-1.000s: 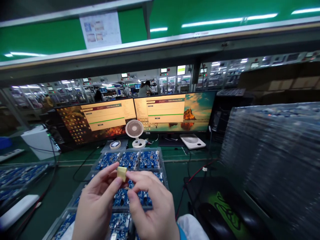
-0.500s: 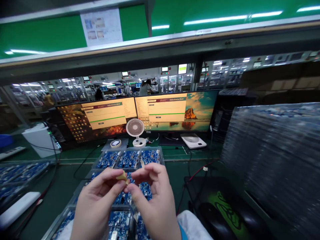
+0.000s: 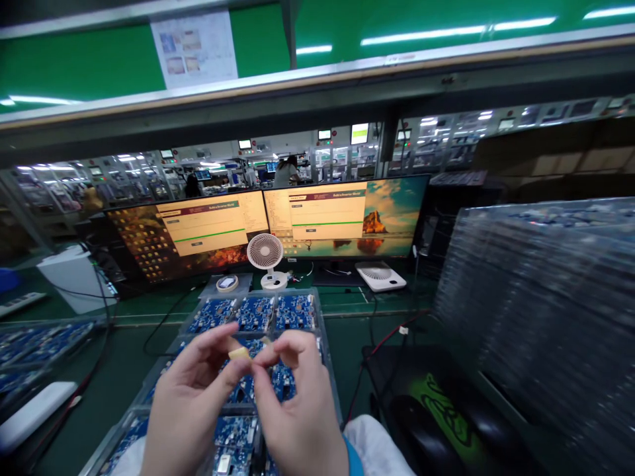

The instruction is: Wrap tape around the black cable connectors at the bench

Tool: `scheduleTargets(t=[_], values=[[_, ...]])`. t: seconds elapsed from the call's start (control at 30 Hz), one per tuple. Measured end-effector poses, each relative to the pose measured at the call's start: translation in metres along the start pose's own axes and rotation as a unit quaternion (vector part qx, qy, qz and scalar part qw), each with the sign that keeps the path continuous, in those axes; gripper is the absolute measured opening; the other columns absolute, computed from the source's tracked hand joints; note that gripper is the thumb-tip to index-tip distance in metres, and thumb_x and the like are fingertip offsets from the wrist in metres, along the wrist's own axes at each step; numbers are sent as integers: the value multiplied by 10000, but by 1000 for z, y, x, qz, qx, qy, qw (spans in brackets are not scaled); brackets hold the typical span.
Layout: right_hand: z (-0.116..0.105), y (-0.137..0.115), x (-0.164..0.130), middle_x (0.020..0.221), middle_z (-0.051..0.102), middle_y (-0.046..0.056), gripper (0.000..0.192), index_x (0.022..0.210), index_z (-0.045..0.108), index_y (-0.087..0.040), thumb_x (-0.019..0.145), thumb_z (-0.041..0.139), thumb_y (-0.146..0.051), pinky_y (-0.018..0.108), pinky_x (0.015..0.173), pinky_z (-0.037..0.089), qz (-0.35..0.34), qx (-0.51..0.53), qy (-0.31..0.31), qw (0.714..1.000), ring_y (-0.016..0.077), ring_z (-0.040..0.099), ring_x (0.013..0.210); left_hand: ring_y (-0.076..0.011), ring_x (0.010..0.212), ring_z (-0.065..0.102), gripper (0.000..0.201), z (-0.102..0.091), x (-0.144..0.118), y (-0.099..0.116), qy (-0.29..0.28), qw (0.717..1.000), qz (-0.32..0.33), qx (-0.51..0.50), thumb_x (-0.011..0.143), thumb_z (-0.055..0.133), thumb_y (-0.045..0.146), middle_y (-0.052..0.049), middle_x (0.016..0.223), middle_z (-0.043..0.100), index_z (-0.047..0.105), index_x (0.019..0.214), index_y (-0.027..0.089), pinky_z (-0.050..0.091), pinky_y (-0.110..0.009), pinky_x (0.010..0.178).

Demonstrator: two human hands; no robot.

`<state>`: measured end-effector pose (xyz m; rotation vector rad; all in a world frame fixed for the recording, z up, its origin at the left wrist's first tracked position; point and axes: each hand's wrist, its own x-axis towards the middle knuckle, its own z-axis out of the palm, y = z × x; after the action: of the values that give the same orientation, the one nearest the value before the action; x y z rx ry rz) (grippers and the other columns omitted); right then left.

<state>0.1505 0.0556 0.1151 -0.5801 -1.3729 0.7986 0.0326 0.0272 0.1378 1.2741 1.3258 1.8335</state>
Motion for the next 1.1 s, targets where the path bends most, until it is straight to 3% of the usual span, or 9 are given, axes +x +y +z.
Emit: scheduleTargets(t=[0.13,0.27,0.47,0.7,0.83,0.93,1.1], values=[[6,1,-5,806,657,-22,345,1062,486,-286,818,572,-58,283,736,527,-29,-34,-13,999,155,679,776,-140,636,591,35,-8,2,1,-51,997,49,28,754,740,184,-8,674,624,760,755,212,482,-198,571],[7,1,-5,817,674,-24,535,1236,437,-309,798,618,-63,297,734,547,-19,17,-49,998,159,682,755,-135,638,558,112,-10,1,-2,-36,994,91,-47,772,724,143,8,650,582,719,690,218,460,-203,581],[4,0,-4,775,680,-39,426,1094,490,-303,797,581,-10,260,704,543,-37,-2,-15,999,136,682,716,-159,726,600,72,-9,6,-2,-92,990,15,-110,766,745,167,-24,735,631,742,707,209,491,-231,647],[7,0,-7,747,691,-35,428,1122,508,-303,807,594,-26,290,748,569,-19,29,-15,999,153,700,736,-131,669,594,175,-7,3,-2,-39,986,48,-157,725,767,103,10,642,615,684,609,203,501,-205,633],[7,-3,-4,706,648,-55,441,1127,491,-307,794,686,-92,263,702,581,43,100,25,994,138,677,677,-108,632,610,134,3,-3,-4,-2,983,-18,-184,695,810,160,20,681,631,682,700,199,515,-177,592],[9,0,-2,696,628,-77,470,1156,452,-321,805,703,-137,257,729,579,82,151,51,984,124,677,682,-137,720,679,184,12,-7,-4,9,982,-54,-183,692,822,218,-7,768,703,684,813,208,555,-202,663],[8,4,-2,777,682,-42,451,1219,408,-314,861,652,-189,300,802,545,81,124,2,989,153,692,776,-170,776,719,153,6,-1,0,29,987,-36,-156,705,805,212,3,731,718,653,706,198,580,-235,714]])
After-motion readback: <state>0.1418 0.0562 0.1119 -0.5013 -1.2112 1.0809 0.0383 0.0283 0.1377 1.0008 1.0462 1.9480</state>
